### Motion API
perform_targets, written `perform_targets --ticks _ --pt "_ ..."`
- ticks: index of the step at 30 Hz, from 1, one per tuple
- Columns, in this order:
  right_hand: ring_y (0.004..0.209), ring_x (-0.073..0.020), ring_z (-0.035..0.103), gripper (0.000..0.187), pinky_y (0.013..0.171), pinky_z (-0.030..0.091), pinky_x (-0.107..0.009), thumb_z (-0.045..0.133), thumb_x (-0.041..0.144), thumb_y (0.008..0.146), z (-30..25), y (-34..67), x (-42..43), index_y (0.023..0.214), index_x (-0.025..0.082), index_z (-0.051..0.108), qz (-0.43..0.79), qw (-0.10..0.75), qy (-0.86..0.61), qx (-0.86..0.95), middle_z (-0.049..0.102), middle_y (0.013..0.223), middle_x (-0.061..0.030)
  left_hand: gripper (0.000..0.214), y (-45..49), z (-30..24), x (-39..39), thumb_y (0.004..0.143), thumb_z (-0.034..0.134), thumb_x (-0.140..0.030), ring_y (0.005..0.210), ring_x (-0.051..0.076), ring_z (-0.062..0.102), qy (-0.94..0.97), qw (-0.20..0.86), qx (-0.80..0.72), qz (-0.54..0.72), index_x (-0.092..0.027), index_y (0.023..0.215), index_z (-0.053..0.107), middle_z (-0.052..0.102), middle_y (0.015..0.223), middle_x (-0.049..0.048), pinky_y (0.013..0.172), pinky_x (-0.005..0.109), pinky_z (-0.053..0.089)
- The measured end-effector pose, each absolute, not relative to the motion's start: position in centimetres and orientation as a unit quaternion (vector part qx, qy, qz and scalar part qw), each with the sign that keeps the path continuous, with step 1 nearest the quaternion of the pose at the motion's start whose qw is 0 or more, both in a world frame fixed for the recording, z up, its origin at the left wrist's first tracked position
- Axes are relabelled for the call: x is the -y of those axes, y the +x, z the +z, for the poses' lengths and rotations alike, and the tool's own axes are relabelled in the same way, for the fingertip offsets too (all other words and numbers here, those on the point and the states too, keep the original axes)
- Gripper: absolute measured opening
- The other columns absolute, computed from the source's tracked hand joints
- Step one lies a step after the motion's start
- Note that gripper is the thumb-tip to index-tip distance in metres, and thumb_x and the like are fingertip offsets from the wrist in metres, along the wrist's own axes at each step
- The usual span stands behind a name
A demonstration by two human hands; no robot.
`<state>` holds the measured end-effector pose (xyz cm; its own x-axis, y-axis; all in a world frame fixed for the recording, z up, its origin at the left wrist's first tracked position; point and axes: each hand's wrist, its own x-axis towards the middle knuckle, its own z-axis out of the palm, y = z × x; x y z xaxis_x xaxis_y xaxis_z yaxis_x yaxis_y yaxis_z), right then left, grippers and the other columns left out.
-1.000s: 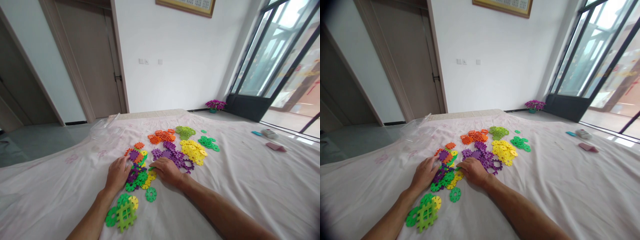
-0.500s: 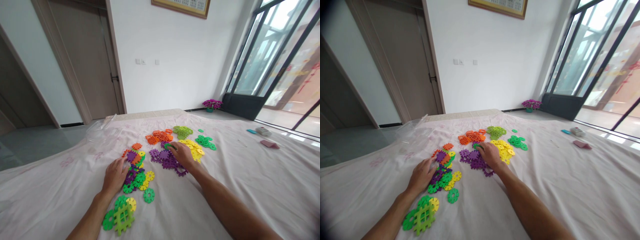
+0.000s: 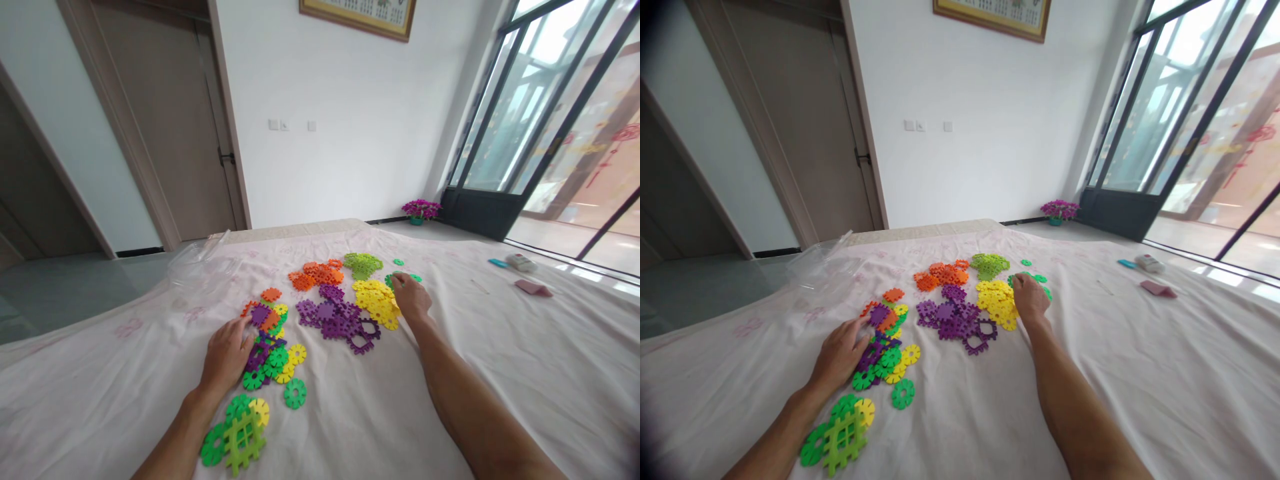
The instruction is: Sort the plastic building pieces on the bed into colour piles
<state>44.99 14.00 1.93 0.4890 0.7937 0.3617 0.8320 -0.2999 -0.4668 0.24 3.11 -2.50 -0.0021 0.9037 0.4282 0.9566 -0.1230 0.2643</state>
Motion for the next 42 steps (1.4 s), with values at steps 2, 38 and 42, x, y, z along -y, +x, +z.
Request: perform_targets --ticks 2,38,42 --pt "0.094 -0.0224 0.06 0.037 0.076 0.042 -0.032 0.046 0.043 0.091 1.4 45.6 -14.1 0.12 0.03 0.064 -0.044 0.332 -0.801 0.497 0.064 0.117 -0.0065 0.038 0.2 -2.6 -3.2 0.089 0.046 -0.026 0.117 0.021 0.056 -0.705 0.052 0.66 -0.255 -0.018 0.124 0.056 0.063 0.125 0.0085 0.102 0.037 0.04" --pt "0.088 -0.0152 0.062 0.025 0.082 0.044 -0.026 0.05 0.008 0.087 1.0 29.9 -7.9 0.095 0.021 0.069 0.074 0.271 -0.318 0.905 0.07 0.093 -0.0038 0.039 0.3 -2.3 -3.0 0.088 0.046 -0.025 0.116 0.022 0.056 -0.703 0.043 0.661 -0.258 -0.017 0.125 0.057 0.062 0.126 0.0093 0.102 0.038 0.039" --pt "0.089 -0.0157 0.062 0.025 0.082 0.044 -0.026 0.05 0.007 0.085 1.2 30.0 -7.8 0.094 0.021 0.069 0.065 0.259 -0.31 0.912 0.07 0.093 -0.0037 0.039 0.2 -2.5 -3.1 0.088 0.045 -0.024 0.118 0.021 0.055 -0.705 0.043 0.66 -0.256 -0.017 0.125 0.056 0.062 0.126 0.0092 0.103 0.037 0.038"
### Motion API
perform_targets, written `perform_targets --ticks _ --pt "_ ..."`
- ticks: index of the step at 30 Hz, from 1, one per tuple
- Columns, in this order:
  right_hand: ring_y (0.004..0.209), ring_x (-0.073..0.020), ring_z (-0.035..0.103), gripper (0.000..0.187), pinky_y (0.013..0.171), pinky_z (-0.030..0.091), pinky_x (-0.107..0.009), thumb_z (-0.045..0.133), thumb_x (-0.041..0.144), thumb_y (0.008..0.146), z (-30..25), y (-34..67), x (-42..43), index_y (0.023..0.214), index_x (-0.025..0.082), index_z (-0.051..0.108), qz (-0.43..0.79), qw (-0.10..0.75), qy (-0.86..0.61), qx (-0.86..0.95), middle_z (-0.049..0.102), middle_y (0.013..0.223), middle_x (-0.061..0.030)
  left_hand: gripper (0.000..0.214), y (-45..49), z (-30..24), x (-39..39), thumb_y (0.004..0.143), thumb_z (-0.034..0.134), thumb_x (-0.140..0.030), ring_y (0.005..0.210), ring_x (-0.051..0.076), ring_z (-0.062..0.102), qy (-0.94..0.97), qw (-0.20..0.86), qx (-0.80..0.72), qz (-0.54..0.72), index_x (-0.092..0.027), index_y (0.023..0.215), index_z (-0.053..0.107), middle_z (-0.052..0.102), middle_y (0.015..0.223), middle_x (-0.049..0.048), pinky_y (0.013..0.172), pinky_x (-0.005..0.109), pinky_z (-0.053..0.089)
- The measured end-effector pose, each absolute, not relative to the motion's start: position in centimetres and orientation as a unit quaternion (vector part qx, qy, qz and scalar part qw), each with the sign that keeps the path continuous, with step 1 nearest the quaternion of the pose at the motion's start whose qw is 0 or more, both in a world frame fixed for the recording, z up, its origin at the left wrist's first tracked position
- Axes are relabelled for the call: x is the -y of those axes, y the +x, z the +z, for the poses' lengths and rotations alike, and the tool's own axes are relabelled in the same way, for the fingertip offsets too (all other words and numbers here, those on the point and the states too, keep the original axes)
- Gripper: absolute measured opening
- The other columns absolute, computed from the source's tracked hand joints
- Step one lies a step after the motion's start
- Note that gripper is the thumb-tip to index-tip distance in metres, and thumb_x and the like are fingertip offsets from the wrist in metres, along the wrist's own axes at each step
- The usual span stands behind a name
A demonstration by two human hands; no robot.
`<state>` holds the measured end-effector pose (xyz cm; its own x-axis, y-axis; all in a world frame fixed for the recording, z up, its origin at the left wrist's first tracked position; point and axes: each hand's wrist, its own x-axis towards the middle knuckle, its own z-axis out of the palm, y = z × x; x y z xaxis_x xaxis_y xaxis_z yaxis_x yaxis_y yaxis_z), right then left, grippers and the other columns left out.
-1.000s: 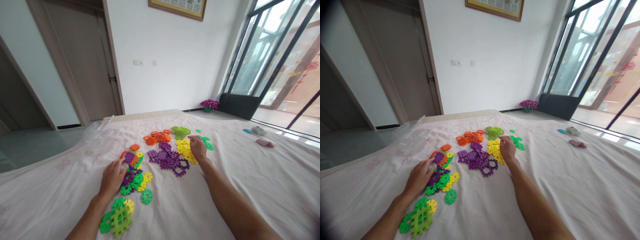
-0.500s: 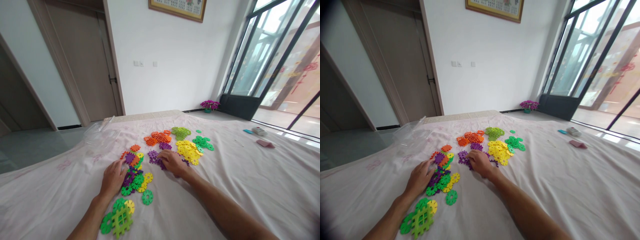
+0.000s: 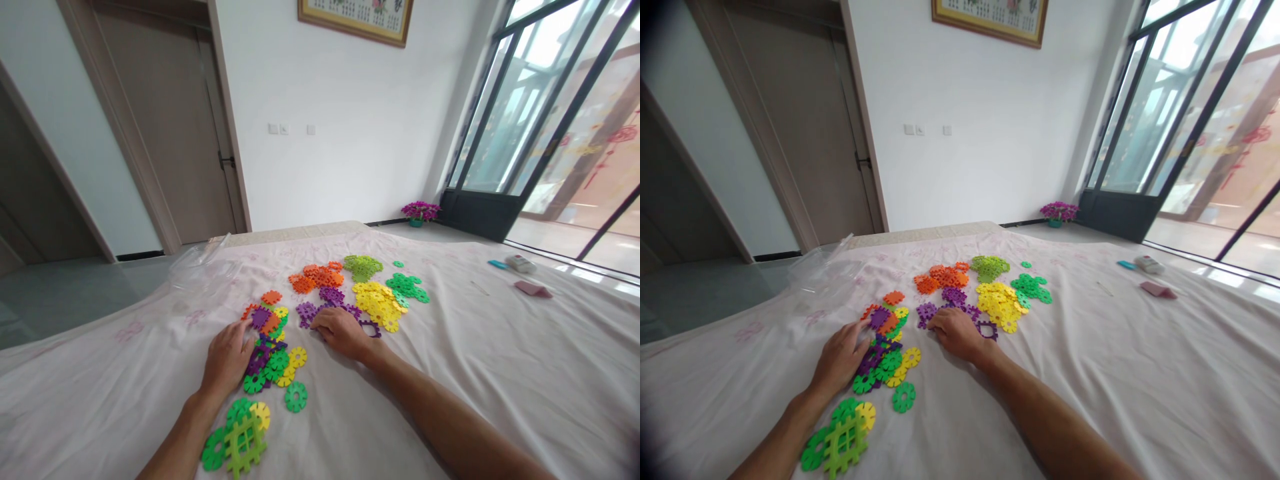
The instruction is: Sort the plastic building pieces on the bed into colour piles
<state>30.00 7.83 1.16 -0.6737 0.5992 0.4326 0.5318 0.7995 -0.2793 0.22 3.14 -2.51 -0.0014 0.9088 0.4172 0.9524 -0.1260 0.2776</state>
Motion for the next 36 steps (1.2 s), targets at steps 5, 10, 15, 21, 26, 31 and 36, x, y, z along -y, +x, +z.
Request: perform_targets --ticks 5,10,15,21,26,31,36 --pt "0.093 -0.0169 0.06 0.022 0.084 0.042 -0.028 0.053 0.007 0.084 1.3 30.0 -7.69 0.093 0.02 0.068 0.052 0.245 -0.296 0.922 0.069 0.094 -0.0039 0.039 0.16 -2.53 -3.17 0.088 0.046 -0.025 0.118 0.022 0.055 -0.701 0.04 0.665 -0.255 -0.019 0.125 0.056 0.062 0.127 0.0085 0.102 0.037 0.039" --pt "0.094 -0.017 0.06 0.021 0.085 0.041 -0.029 0.053 0.007 0.084 1.28 29.88 -7.61 0.092 0.021 0.068 0.05 0.244 -0.297 0.922 0.069 0.096 -0.0034 0.038 0.27 -2.32 -3.06 0.089 0.045 -0.026 0.117 0.021 0.055 -0.701 0.039 0.664 -0.259 -0.018 0.124 0.057 0.062 0.127 0.0091 0.102 0.037 0.039" --pt "0.094 -0.0173 0.059 0.022 0.085 0.04 -0.029 0.054 0.007 0.083 1.11 29.79 -7.67 0.092 0.021 0.068 0.051 0.242 -0.297 0.923 0.069 0.098 -0.0032 0.037 0.25 -2.37 -3.12 0.088 0.046 -0.025 0.117 0.021 0.056 -0.701 0.029 0.662 -0.264 -0.019 0.123 0.057 0.063 0.126 0.0088 0.102 0.038 0.038" --pt "0.094 -0.0165 0.059 0.021 0.084 0.04 -0.029 0.054 0.008 0.084 1.25 29.77 -7.53 0.091 0.022 0.068 0.047 0.242 -0.3 0.921 0.068 0.097 -0.0028 0.038 0.28 -2.32 -3.09 0.088 0.045 -0.025 0.116 0.022 0.056 -0.702 0.03 0.661 -0.262 -0.017 0.124 0.056 0.063 0.125 0.0095 0.102 0.038 0.039" --pt "0.093 -0.0164 0.059 0.02 0.084 0.04 -0.029 0.054 0.009 0.085 1.41 29.77 -7.33 0.091 0.022 0.068 0.045 0.243 -0.302 0.921 0.068 0.095 -0.0029 0.038 0.3 -2.32 -3.08 0.087 0.048 -0.023 0.117 0.021 0.055 -0.701 0.03 0.662 -0.264 -0.019 0.124 0.057 0.063 0.126 0.0092 0.102 0.038 0.038" --pt "0.093 -0.0162 0.059 0.02 0.083 0.04 -0.028 0.055 0.008 0.084 1.32 29.75 -7.31 0.091 0.022 0.068 0.045 0.246 -0.304 0.919 0.068 0.095 -0.0027 0.038 0.33 -2.31 -3.04 0.088 0.046 -0.024 0.117 0.021 0.056 -0.7 0.038 0.664 -0.259 -0.019 0.124 0.056 0.062 0.126 0.0086 0.102 0.036 0.039" --pt "0.094 -0.0163 0.059 0.021 0.084 0.04 -0.029 0.054 0.007 0.084 0.94 29.86 -7.5 0.091 0.022 0.068 0.05 0.253 -0.303 0.918 0.069 0.096 -0.0023 0.038 0.3 -2.34 -3.06 0.089 0.045 -0.025 0.117 0.022 0.055 -0.7 0.036 0.666 -0.254 -0.018 0.125 0.056 0.062 0.126 0.0091 0.102 0.037 0.038"
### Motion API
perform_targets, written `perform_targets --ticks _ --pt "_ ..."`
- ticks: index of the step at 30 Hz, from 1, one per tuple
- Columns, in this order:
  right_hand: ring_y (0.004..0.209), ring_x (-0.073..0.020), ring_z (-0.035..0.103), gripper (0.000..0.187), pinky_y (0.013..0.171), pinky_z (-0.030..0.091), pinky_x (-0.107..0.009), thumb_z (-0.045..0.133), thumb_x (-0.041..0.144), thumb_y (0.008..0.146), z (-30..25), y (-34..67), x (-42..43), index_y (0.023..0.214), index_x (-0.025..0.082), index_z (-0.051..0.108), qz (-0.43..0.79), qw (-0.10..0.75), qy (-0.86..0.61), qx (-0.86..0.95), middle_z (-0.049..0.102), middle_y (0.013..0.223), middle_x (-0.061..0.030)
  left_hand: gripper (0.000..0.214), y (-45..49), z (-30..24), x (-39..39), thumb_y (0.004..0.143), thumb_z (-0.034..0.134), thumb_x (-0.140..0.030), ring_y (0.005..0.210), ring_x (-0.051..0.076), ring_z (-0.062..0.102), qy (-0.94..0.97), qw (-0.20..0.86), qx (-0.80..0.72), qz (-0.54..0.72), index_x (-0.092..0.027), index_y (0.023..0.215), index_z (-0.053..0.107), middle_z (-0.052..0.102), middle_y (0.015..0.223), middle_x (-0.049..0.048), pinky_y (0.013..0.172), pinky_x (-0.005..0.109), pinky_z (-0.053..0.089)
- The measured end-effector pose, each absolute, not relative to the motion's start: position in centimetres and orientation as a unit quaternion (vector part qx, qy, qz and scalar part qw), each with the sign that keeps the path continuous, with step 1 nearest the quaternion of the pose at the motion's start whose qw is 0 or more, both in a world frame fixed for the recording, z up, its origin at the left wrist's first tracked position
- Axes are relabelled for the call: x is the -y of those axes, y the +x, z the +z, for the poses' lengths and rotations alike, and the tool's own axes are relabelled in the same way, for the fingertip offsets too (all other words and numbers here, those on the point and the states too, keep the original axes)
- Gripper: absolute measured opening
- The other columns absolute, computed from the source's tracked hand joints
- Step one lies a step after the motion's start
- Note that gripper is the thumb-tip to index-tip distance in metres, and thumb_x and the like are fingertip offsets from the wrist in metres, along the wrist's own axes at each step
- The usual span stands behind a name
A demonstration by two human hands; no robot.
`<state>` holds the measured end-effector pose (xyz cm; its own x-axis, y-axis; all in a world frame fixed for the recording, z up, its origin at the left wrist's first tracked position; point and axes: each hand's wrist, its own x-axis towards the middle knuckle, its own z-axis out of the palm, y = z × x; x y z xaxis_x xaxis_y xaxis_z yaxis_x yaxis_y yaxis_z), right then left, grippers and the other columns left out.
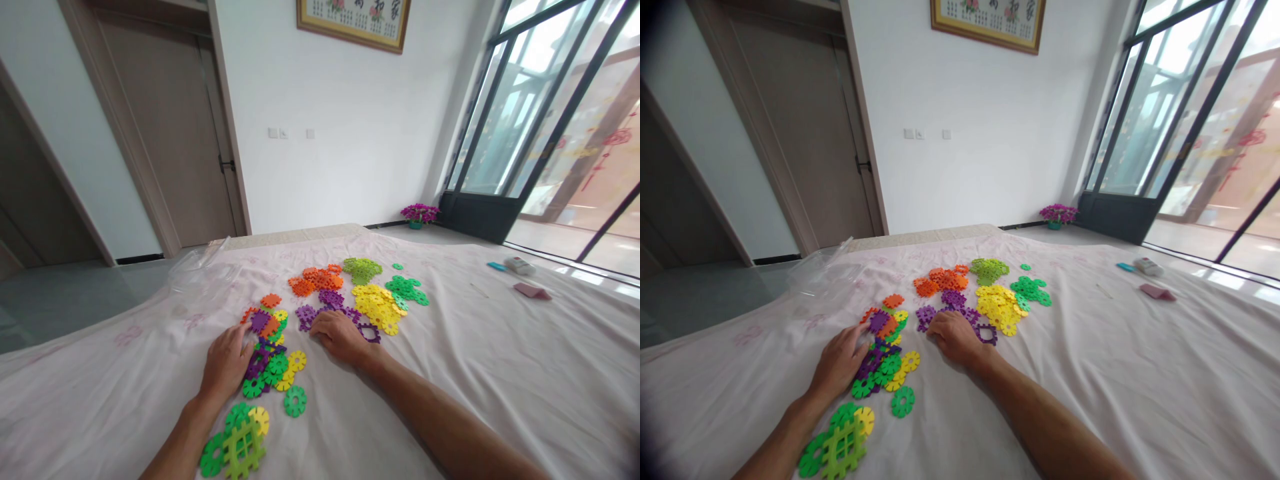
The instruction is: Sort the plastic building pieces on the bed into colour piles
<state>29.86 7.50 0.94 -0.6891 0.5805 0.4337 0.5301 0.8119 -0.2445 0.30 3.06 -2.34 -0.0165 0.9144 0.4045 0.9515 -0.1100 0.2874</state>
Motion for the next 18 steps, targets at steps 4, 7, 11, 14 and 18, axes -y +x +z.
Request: perform_targets --ticks 4,7,11,14,18 --pt "0.093 -0.0164 0.059 0.021 0.085 0.04 -0.029 0.055 0.007 0.084 0.64 29.89 -7.69 0.092 0.022 0.068 0.05 0.257 -0.305 0.916 0.069 0.095 -0.0024 0.039 0.3 -2.35 -3.06 0.088 0.045 -0.024 0.117 0.021 0.055 -0.7 0.033 0.666 -0.254 -0.019 0.125 0.056 0.062 0.127 0.0087 0.102 0.037 0.038" --pt "0.094 -0.0167 0.059 0.021 0.085 0.04 -0.029 0.055 0.007 0.083 0.7 29.85 -7.67 0.092 0.022 0.068 0.047 0.253 -0.301 0.918 0.069 0.095 -0.0028 0.038 0.38 -2.29 -3.0 0.088 0.045 -0.025 0.118 0.021 0.055 -0.7 0.038 0.667 -0.253 -0.019 0.125 0.056 0.062 0.127 0.0087 0.102 0.036 0.038" --pt "0.093 -0.0164 0.059 0.021 0.083 0.04 -0.029 0.054 0.008 0.085 0.92 29.83 -7.54 0.092 0.022 0.068 0.043 0.252 -0.301 0.919 0.069 0.095 -0.003 0.038 0.48 -2.13 -2.91 0.089 0.044 -0.026 0.117 0.022 0.056 -0.698 0.038 0.669 -0.251 -0.017 0.125 0.056 0.062 0.127 0.0094 0.101 0.037 0.039" --pt "0.094 -0.0164 0.059 0.02 0.083 0.039 -0.029 0.055 0.008 0.085 0.89 29.85 -7.54 0.091 0.022 0.068 0.043 0.251 -0.3 0.919 0.068 0.096 -0.0025 0.039 0.45 -2.13 -2.94 0.089 0.044 -0.026 0.118 0.022 0.055 -0.699 0.041 0.667 -0.252 -0.017 0.125 0.056 0.062 0.126 0.0092 0.102 0.037 0.039" --pt "0.094 -0.0159 0.059 0.021 0.084 0.039 -0.028 0.055 0.007 0.083 0.68 29.86 -7.67 0.091 0.021 0.068 0.044 0.248 -0.299 0.92 0.068 0.096 -0.0018 0.038 0.3 -2.39 -3.1 0.089 0.045 -0.025 0.117 0.02 0.056 -0.705 0.049 0.66 -0.255 -0.017 0.124 0.056 0.063 0.125 0.0085 0.102 0.036 0.039"
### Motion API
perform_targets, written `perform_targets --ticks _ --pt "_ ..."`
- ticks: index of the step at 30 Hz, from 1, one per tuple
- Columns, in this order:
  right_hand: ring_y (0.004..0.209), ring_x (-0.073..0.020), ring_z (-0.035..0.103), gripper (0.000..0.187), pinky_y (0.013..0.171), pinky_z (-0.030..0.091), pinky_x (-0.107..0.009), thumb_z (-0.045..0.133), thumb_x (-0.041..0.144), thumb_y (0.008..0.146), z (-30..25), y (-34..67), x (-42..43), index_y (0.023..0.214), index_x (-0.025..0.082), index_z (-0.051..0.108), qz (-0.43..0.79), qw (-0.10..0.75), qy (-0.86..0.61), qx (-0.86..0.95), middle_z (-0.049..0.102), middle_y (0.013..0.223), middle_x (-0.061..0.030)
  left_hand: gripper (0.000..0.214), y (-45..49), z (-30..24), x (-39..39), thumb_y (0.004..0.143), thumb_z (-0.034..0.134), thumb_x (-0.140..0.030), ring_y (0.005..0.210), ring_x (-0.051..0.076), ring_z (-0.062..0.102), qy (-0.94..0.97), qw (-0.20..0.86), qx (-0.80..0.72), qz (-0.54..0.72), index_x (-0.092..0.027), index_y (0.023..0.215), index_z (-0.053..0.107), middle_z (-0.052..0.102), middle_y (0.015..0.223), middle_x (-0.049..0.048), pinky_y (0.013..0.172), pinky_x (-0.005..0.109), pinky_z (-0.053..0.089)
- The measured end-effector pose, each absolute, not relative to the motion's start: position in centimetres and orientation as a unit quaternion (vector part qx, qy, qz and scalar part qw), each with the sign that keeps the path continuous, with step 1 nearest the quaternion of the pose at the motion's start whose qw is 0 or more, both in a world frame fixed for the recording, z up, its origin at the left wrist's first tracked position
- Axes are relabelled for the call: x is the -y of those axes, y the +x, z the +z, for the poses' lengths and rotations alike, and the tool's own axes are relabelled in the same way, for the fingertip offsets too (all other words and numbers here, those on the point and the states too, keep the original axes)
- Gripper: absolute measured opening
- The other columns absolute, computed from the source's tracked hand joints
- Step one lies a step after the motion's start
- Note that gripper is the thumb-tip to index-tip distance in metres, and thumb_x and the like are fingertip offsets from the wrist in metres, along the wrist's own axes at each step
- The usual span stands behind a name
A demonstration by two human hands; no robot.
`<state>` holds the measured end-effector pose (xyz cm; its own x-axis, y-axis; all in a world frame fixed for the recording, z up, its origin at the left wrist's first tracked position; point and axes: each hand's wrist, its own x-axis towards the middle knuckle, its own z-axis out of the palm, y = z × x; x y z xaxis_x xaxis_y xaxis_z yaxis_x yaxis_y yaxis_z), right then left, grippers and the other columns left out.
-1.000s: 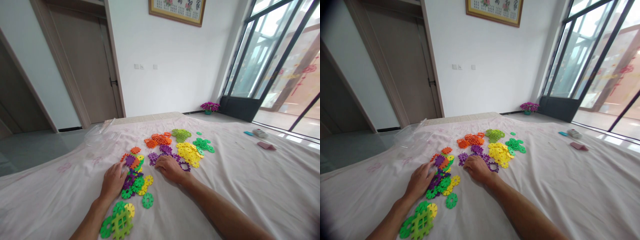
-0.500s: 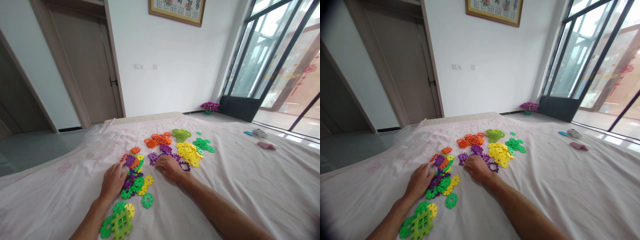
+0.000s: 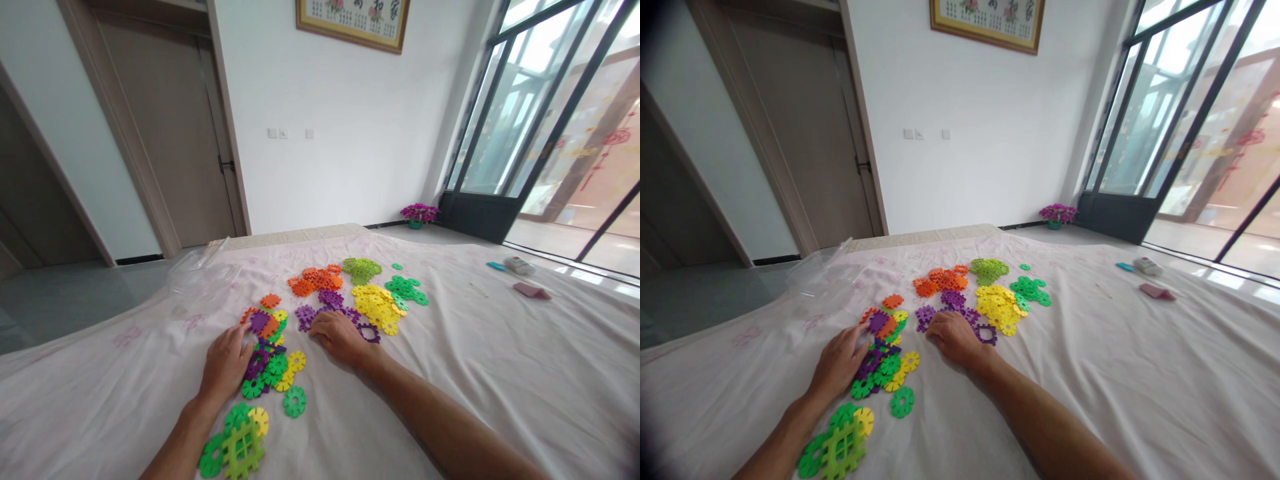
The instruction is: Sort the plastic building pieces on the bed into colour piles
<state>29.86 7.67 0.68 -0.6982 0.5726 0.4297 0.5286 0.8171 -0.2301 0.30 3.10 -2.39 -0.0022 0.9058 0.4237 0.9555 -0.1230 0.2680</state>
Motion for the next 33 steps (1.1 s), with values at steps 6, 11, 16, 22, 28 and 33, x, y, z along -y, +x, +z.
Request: perform_targets --ticks 6,11,16,22,28,33 --pt "0.094 -0.0163 0.059 0.02 0.082 0.038 -0.029 0.055 0.008 0.084 0.73 29.87 -7.64 0.091 0.022 0.068 0.037 0.246 -0.299 0.921 0.068 0.095 -0.0025 0.038 0.28 -2.49 -3.1 0.088 0.046 -0.025 0.117 0.021 0.056 -0.702 0.047 0.662 -0.258 -0.018 0.124 0.057 0.063 0.125 0.0087 0.101 0.037 0.04" --pt "0.093 -0.0163 0.059 0.02 0.084 0.039 -0.029 0.054 0.009 0.086 0.91 29.94 -7.55 0.092 0.021 0.068 0.039 0.246 -0.298 0.922 0.068 0.095 -0.0034 0.038 0.31 -2.45 -3.12 0.089 0.045 -0.025 0.118 0.021 0.055 -0.702 0.039 0.663 -0.258 -0.018 0.125 0.056 0.062 0.126 0.0084 0.102 0.038 0.039" --pt "0.093 -0.0161 0.058 0.019 0.085 0.04 -0.029 0.053 0.01 0.087 0.62 29.96 -7.73 0.091 0.021 0.069 0.042 0.25 -0.299 0.92 0.068 0.095 -0.0035 0.038 0.25 -2.61 -3.19 0.09 0.044 -0.027 0.118 0.021 0.055 -0.703 0.035 0.662 -0.258 -0.018 0.125 0.056 0.062 0.127 0.0082 0.102 0.037 0.038" --pt "0.093 -0.0162 0.059 0.02 0.084 0.04 -0.029 0.054 0.009 0.085 0.33 30.0 -7.82 0.092 0.021 0.068 0.043 0.259 -0.294 0.919 0.068 0.096 -0.0031 0.038 0.35 -2.43 -3.11 0.089 0.045 -0.027 0.118 0.021 0.055 -0.701 0.035 0.665 -0.255 -0.019 0.124 0.056 0.062 0.126 0.0077 0.102 0.036 0.039" --pt "0.093 -0.016 0.059 0.02 0.085 0.04 -0.029 0.054 0.009 0.085 0.25 30.01 -7.88 0.092 0.022 0.068 0.042 0.256 -0.295 0.919 0.068 0.096 -0.0024 0.038 0.33 -2.47 -3.14 0.089 0.045 -0.026 0.118 0.021 0.055 -0.702 0.037 0.664 -0.256 -0.018 0.125 0.056 0.062 0.126 0.0079 0.103 0.036 0.038" --pt "0.093 -0.0156 0.059 0.02 0.086 0.04 -0.029 0.054 0.009 0.086 0.29 29.96 -7.93 0.092 0.022 0.068 0.044 0.256 -0.295 0.92 0.068 0.095 -0.0026 0.038 0.21 -2.69 -3.26 0.089 0.046 -0.026 0.118 0.021 0.055 -0.702 0.038 0.662 -0.259 -0.019 0.124 0.056 0.062 0.126 0.0077 0.102 0.036 0.038"
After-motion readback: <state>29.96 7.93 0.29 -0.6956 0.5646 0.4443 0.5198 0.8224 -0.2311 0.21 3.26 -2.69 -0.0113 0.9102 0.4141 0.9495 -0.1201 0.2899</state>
